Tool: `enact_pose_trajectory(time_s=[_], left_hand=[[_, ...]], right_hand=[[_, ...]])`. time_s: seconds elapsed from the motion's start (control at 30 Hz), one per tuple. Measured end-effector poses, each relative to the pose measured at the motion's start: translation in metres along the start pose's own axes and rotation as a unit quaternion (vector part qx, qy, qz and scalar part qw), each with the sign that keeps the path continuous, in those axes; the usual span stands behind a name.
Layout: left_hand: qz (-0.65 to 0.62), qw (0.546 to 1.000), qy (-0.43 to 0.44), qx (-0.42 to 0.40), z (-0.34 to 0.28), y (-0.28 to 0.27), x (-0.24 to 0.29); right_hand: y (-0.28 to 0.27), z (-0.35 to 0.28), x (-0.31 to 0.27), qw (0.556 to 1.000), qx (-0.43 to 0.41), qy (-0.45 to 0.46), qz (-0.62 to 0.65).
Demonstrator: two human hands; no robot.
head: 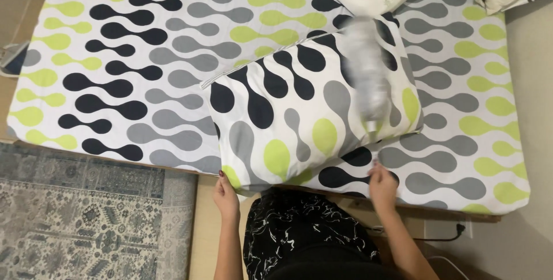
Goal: Dusting a pillow and then removing and folding its pillowcase.
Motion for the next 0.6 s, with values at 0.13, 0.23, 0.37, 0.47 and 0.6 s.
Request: enact_pose_trajectory(time_s=[0.13,0.23,0.37,0.47,0.6], left_hand=[[0.019,1.0,-0.003,0.0,0.008,-0.009,-0.02],[0.051,0.999,0.008,-0.015,0.012,-0.008,-0.024],[0.067,0.997,-0.005,-0.037,0.029,-0.01,-0.046],[0.07,0.994,-0.067,-0.059,0.046,-0.011,-0.066],[0.078,0.979,-0.165,-0.093,0.054,-0.008,-0.074]], right_hand=[[0.026,-0.047,-0.074,0.976,-0.211,0.007,-0.053],[0.032,-0.054,-0.113,0.946,-0.315,-0.03,-0.073],[0.031,-0.01,-0.112,0.926,-0.356,0.019,-0.125],[0.004,0.041,-0.096,0.944,-0.273,0.072,-0.173],[-0.041,0.1,-0.023,0.976,-0.094,0.147,-0.129]])
Point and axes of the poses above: each hand's wrist, its own z-axis towards the middle knuckle, its own y-axis out of the palm, x = y × z, the point moved 5 cm from there along z, towards the middle knuckle, and after that the axes turned 11 degrees about x, right-handed, at the moved point
